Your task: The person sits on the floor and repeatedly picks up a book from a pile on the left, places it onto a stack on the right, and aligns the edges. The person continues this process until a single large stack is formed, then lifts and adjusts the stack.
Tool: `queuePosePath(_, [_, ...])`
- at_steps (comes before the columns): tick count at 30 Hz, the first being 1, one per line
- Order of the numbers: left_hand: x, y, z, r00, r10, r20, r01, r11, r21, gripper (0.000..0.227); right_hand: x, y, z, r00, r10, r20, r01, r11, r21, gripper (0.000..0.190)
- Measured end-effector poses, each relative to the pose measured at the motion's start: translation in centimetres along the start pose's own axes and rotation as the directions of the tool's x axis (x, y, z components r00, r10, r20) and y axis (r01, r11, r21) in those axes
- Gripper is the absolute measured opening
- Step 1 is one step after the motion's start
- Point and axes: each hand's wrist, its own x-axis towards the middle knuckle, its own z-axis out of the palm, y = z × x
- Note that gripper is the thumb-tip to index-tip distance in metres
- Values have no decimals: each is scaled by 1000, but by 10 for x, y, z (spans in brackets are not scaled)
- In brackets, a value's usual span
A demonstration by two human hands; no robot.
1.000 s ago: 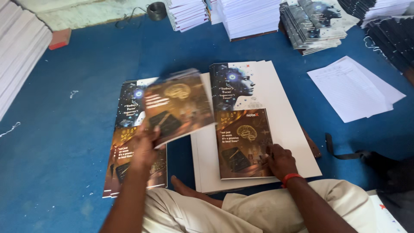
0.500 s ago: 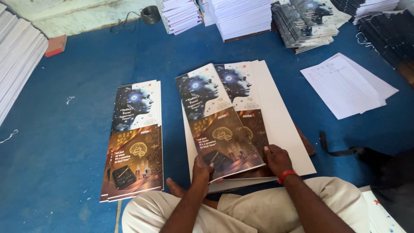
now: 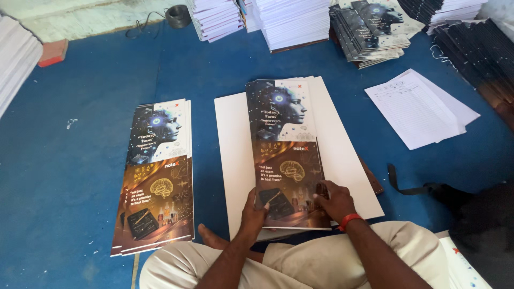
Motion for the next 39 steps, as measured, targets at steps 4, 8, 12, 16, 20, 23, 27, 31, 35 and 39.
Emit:
queuePosePath(4, [1, 7, 4, 997, -71, -36, 73, 996, 60, 66, -1, -5, -1, 1000, 14, 26, -11, 993, -117, 83])
queuePosePath(8, [6, -5, 6, 993, -86, -77, 98, 982, 162, 70, 0, -7, 0, 999, -39, 33, 44, 981, -188, 94])
queuePosePath(12, [10, -12, 5, 997, 25, -73, -9, 975, 220, 71, 1, -4, 2, 999, -31, 32, 38, 975, -220, 90])
queuePosePath(16, [3, 13, -1, 991, -120, -65, 135, 924, 357, 64, -1, -3, 2, 1000, -22, 10, 23, 976, -217, 87])
queuePosePath(20, [20, 29, -30, 985, -163, -54, 168, 854, 492, 62, -1, -2, 4, 999, -44, -7, 42, 973, -229, 81])
queuePosePath(23, [43, 40, -56, 980, -185, -77, 200, 883, 426, 64, -1, -1, 5, 998, -57, -13, 52, 972, -228, 81])
queuePosePath(27, [71, 33, -95, 984, -92, -156, 141, 927, 347, 54, 0, 0, 6, 997, -76, -12, 71, 971, -230, 81])
queuePosePath(31, [96, -4, -130, 982, -25, -186, 112, 873, 475, 42, 1, 0, 6, 999, -38, -3, 36, 970, -242, 80])
queuePosePath(35, [116, -6, -179, 976, 86, -198, 80, 707, 703, 43, 1, 2, 7, 1000, -12, 4, 13, 970, -244, 78])
queuePosePath(39, [123, 23, -255, 945, 45, -323, 189, 732, 655, 48, 0, 3, 8, 998, -58, -25, 50, 967, -249, 79])
